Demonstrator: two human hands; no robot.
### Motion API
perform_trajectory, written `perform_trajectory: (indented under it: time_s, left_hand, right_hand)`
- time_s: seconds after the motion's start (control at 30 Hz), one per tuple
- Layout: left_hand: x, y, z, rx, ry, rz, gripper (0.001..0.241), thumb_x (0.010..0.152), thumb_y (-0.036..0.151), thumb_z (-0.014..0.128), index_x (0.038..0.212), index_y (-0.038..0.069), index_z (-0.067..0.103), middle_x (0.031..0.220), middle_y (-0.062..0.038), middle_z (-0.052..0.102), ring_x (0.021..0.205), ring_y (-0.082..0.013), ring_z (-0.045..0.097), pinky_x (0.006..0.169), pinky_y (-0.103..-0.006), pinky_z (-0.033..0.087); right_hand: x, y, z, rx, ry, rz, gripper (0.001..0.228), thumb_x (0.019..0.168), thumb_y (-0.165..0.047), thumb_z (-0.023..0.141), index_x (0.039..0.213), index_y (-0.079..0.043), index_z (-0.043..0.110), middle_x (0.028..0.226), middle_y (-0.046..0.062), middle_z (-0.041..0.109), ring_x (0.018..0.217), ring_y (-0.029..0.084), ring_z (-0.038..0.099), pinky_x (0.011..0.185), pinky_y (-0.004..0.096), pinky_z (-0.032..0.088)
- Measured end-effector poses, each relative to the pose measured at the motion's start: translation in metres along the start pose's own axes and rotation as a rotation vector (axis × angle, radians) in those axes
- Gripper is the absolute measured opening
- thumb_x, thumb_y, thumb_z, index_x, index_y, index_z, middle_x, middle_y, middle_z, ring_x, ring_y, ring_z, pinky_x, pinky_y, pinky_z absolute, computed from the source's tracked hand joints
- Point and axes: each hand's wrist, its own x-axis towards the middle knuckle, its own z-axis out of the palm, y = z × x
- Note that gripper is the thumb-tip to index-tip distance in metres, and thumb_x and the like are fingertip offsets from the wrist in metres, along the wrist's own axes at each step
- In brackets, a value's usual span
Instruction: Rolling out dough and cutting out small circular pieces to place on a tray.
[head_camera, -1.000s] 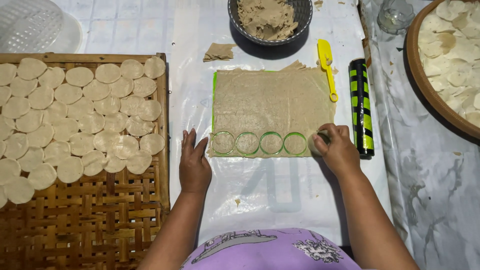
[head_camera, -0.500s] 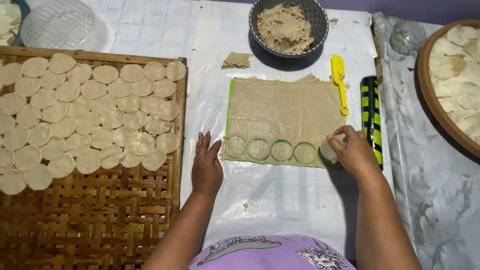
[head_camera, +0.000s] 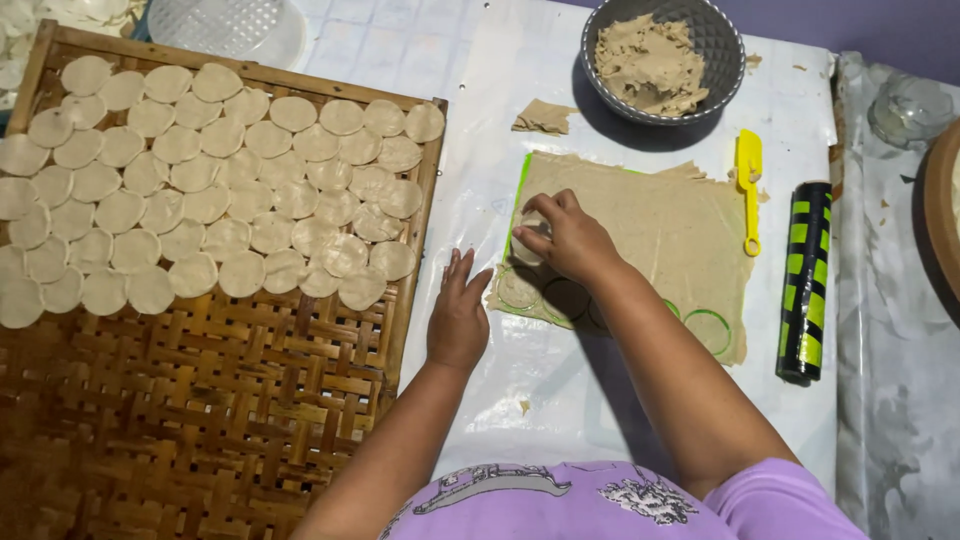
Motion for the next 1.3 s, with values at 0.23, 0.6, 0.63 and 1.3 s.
perform_trajectory:
  time_s: [0.23,0.6,0.63,1.3]
  left_hand:
    - [0.001,-0.002,0.003,0.018,-0.004,-0.021,0.036,0.096,-0.005,0.049,0.124,0.008,0.066,0.151,-0.019,0.05,0.148,-0.0405,0.039,0.122,-0.0499,0.034]
    - [0.001,-0.002,0.003,0.018,-0.044,-0.026,0.037,0.096,-0.005,0.047,0.127,0.008,0.064,0.152,-0.019,0.048,0.149,-0.0406,0.037,0.123,-0.05,0.032]
    - [0.002,0.0,0.001,0.017,-0.047,-0.024,0.037,0.096,-0.005,0.047,0.127,0.008,0.064,0.152,-0.019,0.048,0.149,-0.0406,0.037,0.123,-0.05,0.032]
    - [0.002,0.0,-0.001,-0.005,-0.051,-0.042,0.037,0.096,-0.005,0.049,0.126,0.008,0.065,0.154,-0.019,0.047,0.15,-0.0401,0.035,0.124,-0.0485,0.031]
  right_hand:
    - [0.011,0.005,0.016,-0.122,-0.088,0.032,0.041,0.098,-0.057,0.054,0.123,-0.025,0.053,0.124,0.016,0.052,0.102,0.055,0.067,0.091,0.066,0.055]
    - [0.02,0.016,0.025,-0.131,-0.079,0.081,0.041,0.097,-0.062,0.051,0.121,-0.029,0.05,0.126,0.011,0.049,0.099,0.056,0.068,0.092,0.063,0.055]
    - [0.02,0.018,0.022,-0.129,-0.078,0.084,0.041,0.097,-0.062,0.051,0.121,-0.029,0.05,0.126,0.011,0.049,0.099,0.056,0.068,0.092,0.063,0.055]
    - [-0.032,0.043,-0.006,-0.081,-0.003,0.183,0.038,0.098,-0.057,0.056,0.123,-0.029,0.056,0.124,0.014,0.052,0.099,0.054,0.069,0.089,0.063,0.056]
